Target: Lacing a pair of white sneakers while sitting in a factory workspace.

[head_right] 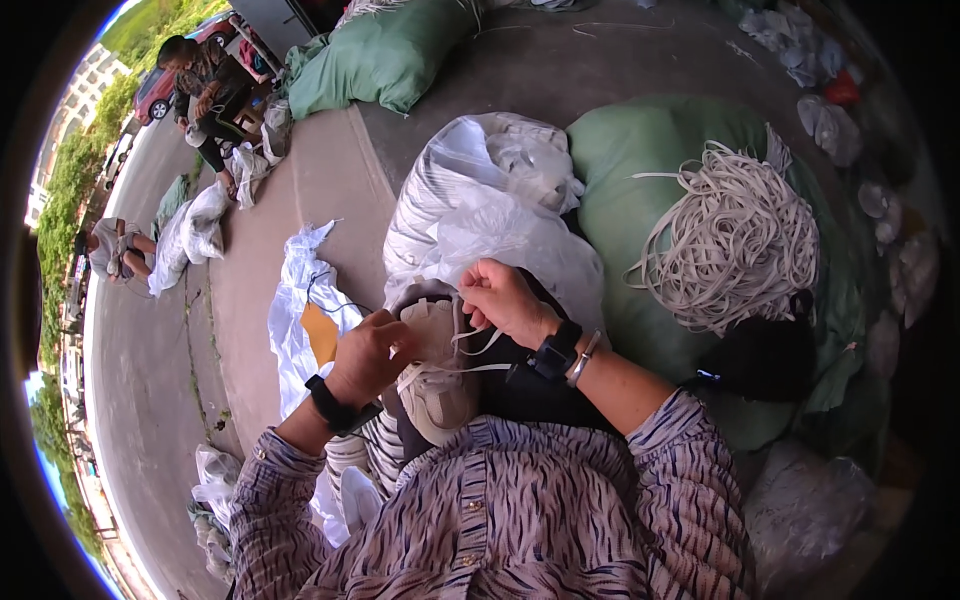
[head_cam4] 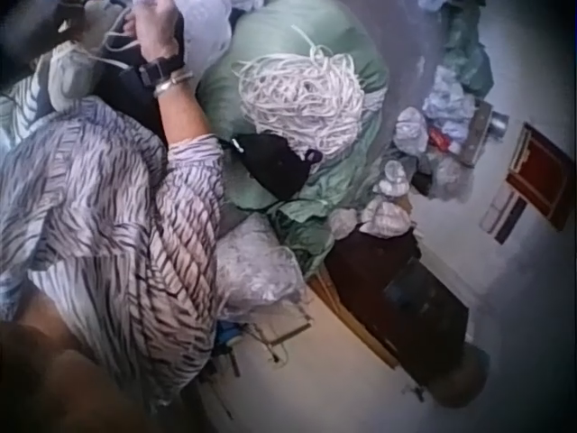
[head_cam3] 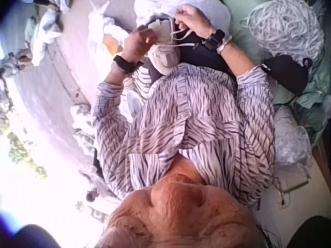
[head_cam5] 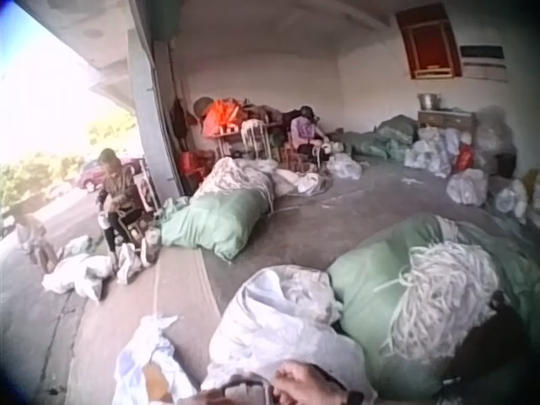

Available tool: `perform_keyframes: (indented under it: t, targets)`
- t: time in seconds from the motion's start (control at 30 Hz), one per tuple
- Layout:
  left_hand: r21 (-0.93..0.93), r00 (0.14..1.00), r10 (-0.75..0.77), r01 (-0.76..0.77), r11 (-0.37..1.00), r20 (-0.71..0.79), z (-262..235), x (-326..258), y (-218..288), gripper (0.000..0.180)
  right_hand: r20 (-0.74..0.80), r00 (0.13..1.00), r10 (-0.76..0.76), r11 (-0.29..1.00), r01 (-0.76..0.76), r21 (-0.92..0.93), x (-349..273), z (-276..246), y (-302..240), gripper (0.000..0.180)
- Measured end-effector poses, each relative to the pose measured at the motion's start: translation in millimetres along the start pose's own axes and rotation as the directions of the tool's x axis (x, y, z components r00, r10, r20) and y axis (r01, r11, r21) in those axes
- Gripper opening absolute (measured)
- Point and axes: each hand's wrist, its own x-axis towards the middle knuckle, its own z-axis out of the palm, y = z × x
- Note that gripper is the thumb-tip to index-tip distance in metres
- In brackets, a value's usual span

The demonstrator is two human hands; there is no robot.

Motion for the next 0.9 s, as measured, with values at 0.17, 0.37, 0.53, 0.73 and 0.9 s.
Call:
perform_keyframes:
  t: [0.17,0.37,0.53,0.73,0.9]
  targets:
    - [0.189,0.997,0.059,-0.067,0.980,0.050,1,2,9,0.008,0.084,0.996,-0.012,0.999,0.009,0.034,1,-5,8,0.015]
    - [-0.020,0.997,-0.065,0.064,0.998,-0.042,17,-2,7,0.005,0.100,0.995,-0.002,0.999,-0.003,0.051,-1,-2,6,0.017]
    - [-0.116,0.977,-0.187,0.174,0.978,-0.103,15,-5,18,0.010,0.106,0.994,0.002,0.996,-0.011,0.091,-3,-6,2,0.018]
    - [-0.134,0.973,-0.164,0.144,0.980,-0.159,29,-1,24,0.013,0.129,0.990,-0.063,0.998,0.066,-0.022,-4,-2,0,0.021]
    - [0.444,0.924,0.378,-0.316,0.838,-0.056,29,6,24,0.012,0.152,0.988,-0.026,0.998,0.034,-0.048,-4,-4,-7,0.016]
